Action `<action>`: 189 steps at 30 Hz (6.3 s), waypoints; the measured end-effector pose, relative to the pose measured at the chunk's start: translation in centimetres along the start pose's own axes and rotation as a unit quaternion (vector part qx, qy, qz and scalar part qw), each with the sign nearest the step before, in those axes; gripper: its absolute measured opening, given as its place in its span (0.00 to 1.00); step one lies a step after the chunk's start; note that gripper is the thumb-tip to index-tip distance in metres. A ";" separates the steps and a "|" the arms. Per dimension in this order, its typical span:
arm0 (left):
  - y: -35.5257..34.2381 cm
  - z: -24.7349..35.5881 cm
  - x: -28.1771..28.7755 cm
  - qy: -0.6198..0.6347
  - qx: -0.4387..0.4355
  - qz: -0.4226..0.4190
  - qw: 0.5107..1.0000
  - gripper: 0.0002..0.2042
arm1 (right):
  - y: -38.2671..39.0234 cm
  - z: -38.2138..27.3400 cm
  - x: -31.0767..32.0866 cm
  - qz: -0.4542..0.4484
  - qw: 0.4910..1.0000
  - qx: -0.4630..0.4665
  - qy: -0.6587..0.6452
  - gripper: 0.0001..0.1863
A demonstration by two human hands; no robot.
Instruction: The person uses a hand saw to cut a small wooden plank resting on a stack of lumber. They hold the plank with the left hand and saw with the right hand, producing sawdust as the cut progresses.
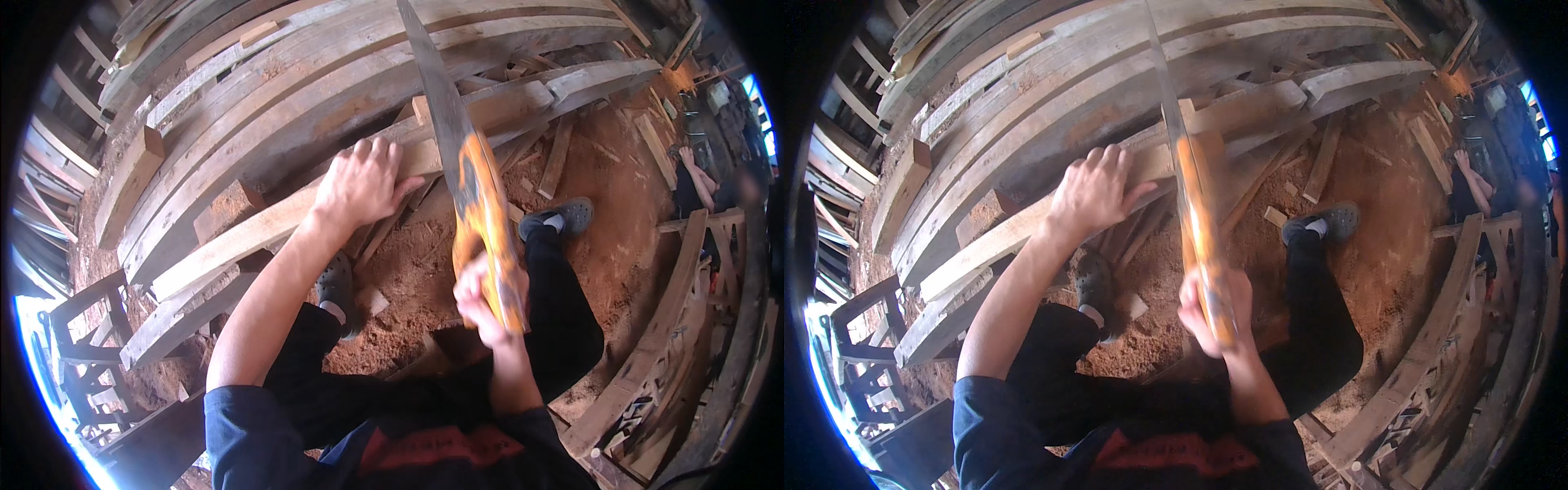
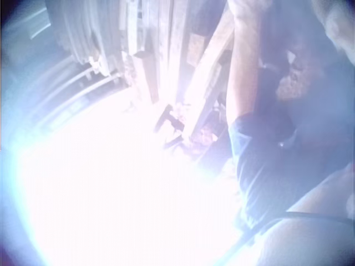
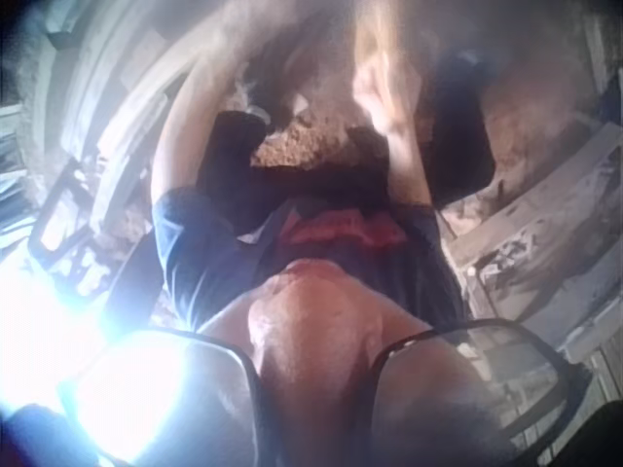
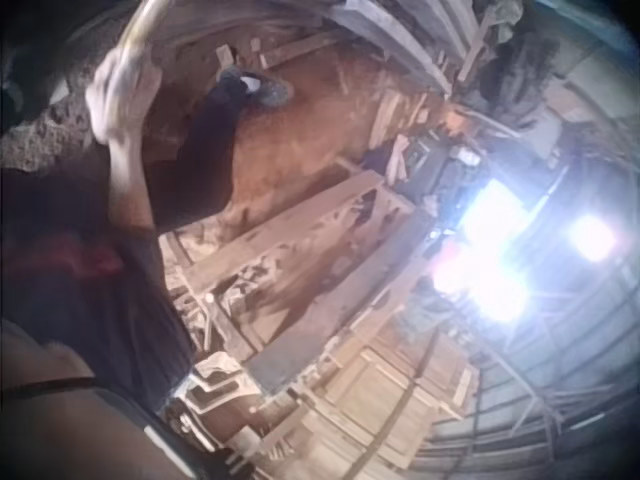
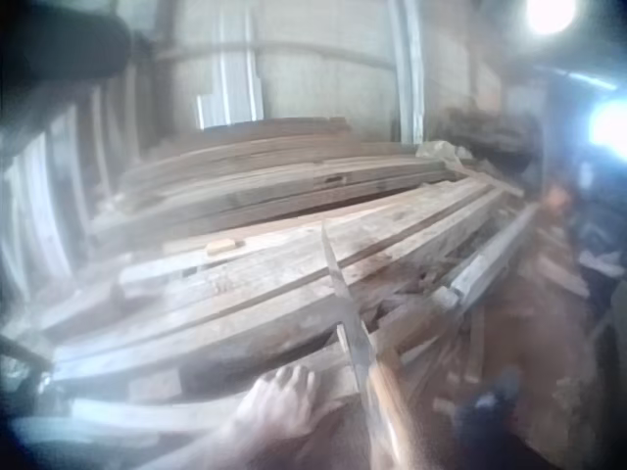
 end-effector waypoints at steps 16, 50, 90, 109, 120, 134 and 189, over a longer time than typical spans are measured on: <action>0.6 0.8 0.0 -0.009 -0.016 0.024 1.000 0.27 | 5.1 -0.4 -0.9 -0.039 0.997 0.061 0.009 0.13; -0.8 -0.6 0.4 -0.005 0.000 0.034 0.999 0.26 | 3.0 2.7 0.8 0.002 0.996 -0.039 -0.077 0.09; -0.5 0.2 -0.2 0.043 -0.004 -0.027 0.999 0.26 | -1.8 -0.6 -0.9 0.038 0.995 -0.025 0.090 0.08; -0.3 0.9 -0.1 0.006 -0.015 0.043 0.999 0.25 | 4.0 0.9 0.6 0.002 0.999 0.046 0.000 0.15; -1.0 -0.9 -0.1 0.003 0.017 0.001 1.000 0.24 | 2.0 1.0 1.1 0.013 0.999 0.041 -0.029 0.10; -0.9 -1.1 -0.1 0.024 0.018 0.024 0.999 0.22 | 7.6 -1.0 2.6 -0.007 0.995 0.099 -0.028 0.17; -0.5 -1.0 0.7 0.011 0.023 0.060 0.998 0.23 | 0.0 -3.7 -0.7 -0.039 0.999 0.007 0.027 0.15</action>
Point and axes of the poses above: each hand's wrist, its own y-axis away from the middle knuckle, its own x-axis out of the back of the hand, z = x × y, the point moved 9 cm from there along -y, towards the middle knuckle, and after that the axes turned 15 degrees about -x, right-handed, at the moved point
